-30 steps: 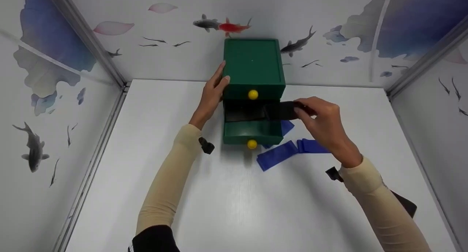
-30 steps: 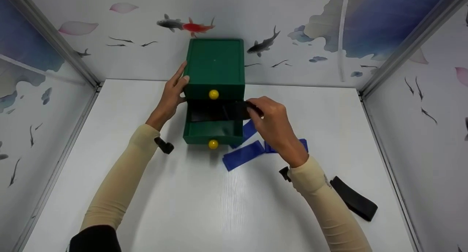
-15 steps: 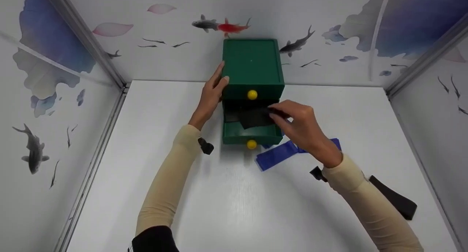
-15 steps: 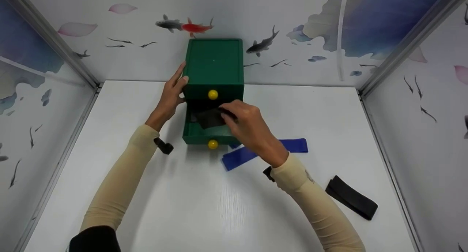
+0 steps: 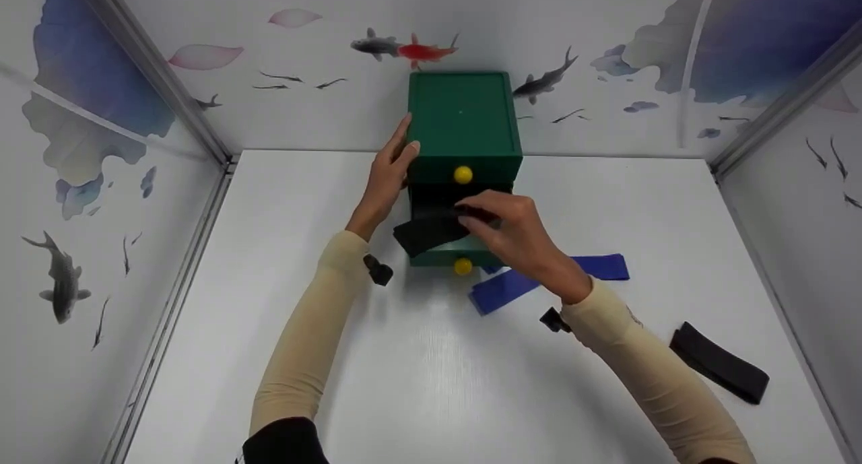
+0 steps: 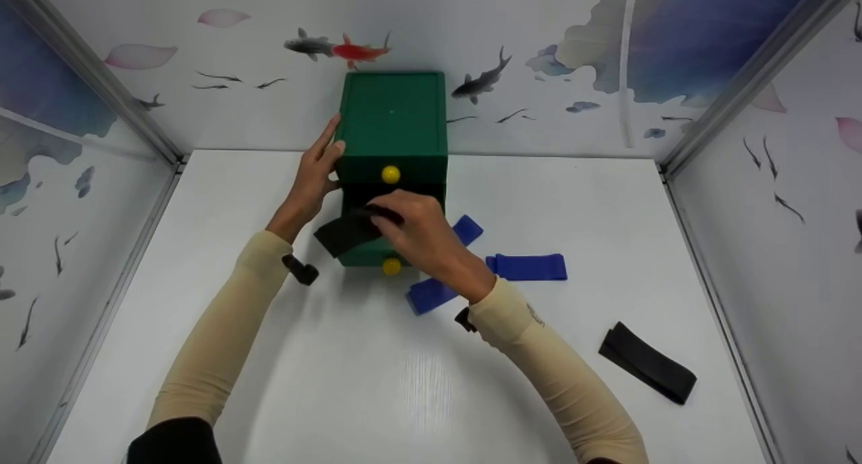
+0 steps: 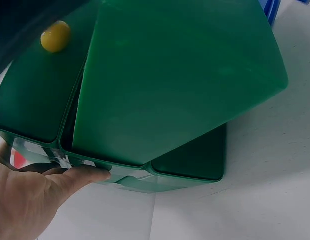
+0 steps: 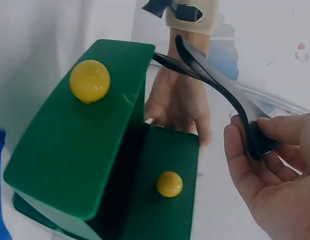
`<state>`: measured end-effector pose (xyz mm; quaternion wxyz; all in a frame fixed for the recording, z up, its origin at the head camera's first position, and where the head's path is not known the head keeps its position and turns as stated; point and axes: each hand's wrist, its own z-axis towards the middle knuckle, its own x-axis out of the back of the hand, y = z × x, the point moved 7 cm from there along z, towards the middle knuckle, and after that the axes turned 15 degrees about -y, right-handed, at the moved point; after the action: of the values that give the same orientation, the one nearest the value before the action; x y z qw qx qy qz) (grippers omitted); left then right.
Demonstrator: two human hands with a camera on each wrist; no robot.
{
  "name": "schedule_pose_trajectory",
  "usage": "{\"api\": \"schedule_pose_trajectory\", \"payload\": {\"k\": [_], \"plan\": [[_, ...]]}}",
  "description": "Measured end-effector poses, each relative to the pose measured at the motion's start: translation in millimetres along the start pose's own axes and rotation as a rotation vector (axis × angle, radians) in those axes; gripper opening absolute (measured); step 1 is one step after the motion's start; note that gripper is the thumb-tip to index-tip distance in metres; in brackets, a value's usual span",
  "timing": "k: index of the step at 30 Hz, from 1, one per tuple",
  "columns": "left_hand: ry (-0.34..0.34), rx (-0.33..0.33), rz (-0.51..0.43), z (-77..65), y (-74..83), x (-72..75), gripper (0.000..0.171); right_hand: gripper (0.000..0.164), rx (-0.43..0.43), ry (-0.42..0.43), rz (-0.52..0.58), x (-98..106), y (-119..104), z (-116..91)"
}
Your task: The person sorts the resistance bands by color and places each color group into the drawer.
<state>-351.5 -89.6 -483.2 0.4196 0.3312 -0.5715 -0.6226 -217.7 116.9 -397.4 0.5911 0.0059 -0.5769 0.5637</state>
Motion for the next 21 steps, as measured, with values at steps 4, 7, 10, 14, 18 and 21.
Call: {"api": "schedule_pose_trajectory", "payload": {"k": [4,7,10,14,18,21], "plan": [[0.003,0.003,-0.004,-0.2,0.0,-0.2,0.064,0.02,-0.077,0.01,0.043,-7,21,0],[-0.001,0.009,-0.017,0.1,-0.3,-0.5,0.064,0.019,-0.136,0.007,0.078,-13,40,0],[-0.01,0.014,-0.033,0.6,0.2,-1.0,0.065,0.019,-0.195,-0.009,0.112,-19,57,-3],[-0.022,0.023,-0.054,-2.0,7.8,-2.6,0.066,0.02,-0.267,-0.047,0.137,-27,76,-5],[-0.017,0.033,-0.061,-9.2,21.3,-4.9,0.065,0.02,-0.337,-0.095,0.135,-34,89,-5],[-0.009,0.036,-0.061,-12.6,27.0,-6.0,0.065,0.019,-0.374,-0.131,0.116,-38,96,-4]]}}
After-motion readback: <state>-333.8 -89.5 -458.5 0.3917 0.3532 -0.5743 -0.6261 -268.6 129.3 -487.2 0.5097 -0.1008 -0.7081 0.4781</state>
